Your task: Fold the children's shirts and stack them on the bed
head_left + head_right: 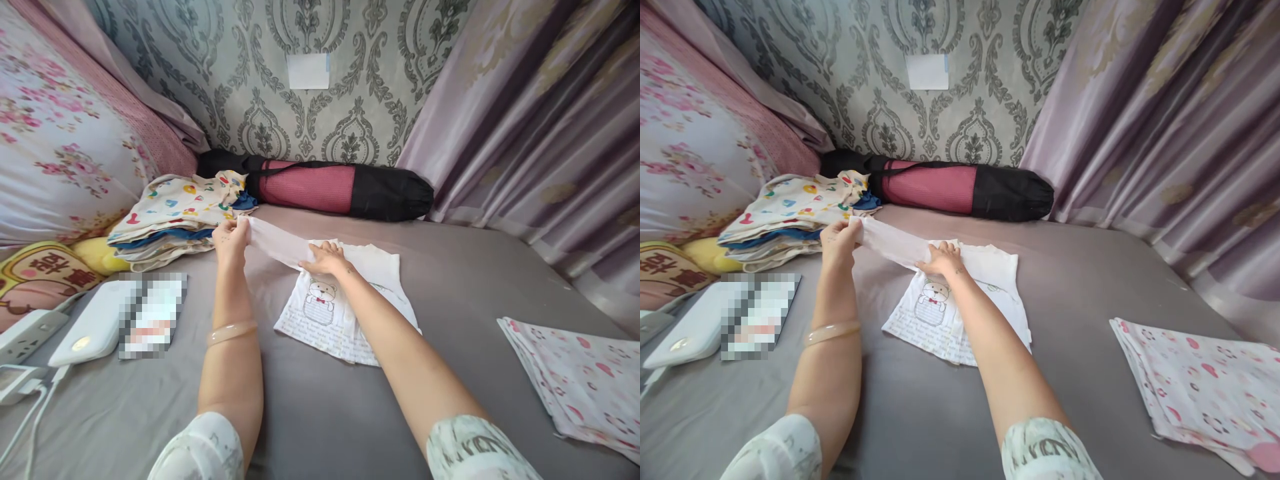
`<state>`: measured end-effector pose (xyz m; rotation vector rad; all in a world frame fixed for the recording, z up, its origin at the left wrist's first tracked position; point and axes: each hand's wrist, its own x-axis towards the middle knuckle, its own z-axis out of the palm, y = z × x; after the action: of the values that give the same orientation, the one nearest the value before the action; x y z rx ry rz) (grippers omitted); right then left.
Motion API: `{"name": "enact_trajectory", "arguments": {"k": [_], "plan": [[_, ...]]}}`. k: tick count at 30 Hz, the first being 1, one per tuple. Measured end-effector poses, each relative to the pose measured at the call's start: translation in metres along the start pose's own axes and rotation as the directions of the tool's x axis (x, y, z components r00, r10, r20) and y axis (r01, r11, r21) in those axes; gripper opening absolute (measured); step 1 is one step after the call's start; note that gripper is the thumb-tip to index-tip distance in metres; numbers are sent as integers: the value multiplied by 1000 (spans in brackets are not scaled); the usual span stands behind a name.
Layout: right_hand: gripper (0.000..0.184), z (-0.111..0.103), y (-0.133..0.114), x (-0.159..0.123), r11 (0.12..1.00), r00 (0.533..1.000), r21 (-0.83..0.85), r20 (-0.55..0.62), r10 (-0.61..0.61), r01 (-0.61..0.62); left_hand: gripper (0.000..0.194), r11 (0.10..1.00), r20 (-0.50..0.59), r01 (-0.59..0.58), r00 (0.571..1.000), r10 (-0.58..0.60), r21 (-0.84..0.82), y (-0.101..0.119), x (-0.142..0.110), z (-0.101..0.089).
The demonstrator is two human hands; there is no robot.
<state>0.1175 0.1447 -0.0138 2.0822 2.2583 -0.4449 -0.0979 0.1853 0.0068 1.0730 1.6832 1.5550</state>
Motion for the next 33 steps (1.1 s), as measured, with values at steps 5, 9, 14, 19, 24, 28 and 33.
{"name": "enact_trajectory", "arguments": {"k": [5, 9, 14, 19, 24, 28, 33], "plan": [[101, -10, -3, 6, 999, 993, 8, 109, 38, -39, 32, 921, 215, 120, 976, -41, -371, 20, -16, 21], [90, -10, 4, 4, 992, 999, 120, 14, -29, 27, 40, 904, 311, 116, 950, 20, -411, 27, -34, 42], [39, -7, 34, -15, 734, 970, 677, -203, 131, 43, 41, 918, 427, 67, 897, 117, -391, 35, -60, 63], [40, -5, 69, -56, 51, 959, 997, 49, 280, -66, 38, 946, 527, 14, 833, 168, -325, 33, -88, 86], [48, 2, 87, -78, -150, 963, 988, 80, 258, -42, 31, 966, 592, -43, 783, 190, -253, 19, -109, 111], [53, 8, 89, -76, -119, 967, 993, 41, 253, -11, 21, 976, 605, -128, 768, 211, -177, 9, -123, 123], [47, 4, 86, -70, -346, 958, 938, 113, 262, -16, 26, 944, 703, -324, 658, 270, -59, 10, -142, 127]]}}
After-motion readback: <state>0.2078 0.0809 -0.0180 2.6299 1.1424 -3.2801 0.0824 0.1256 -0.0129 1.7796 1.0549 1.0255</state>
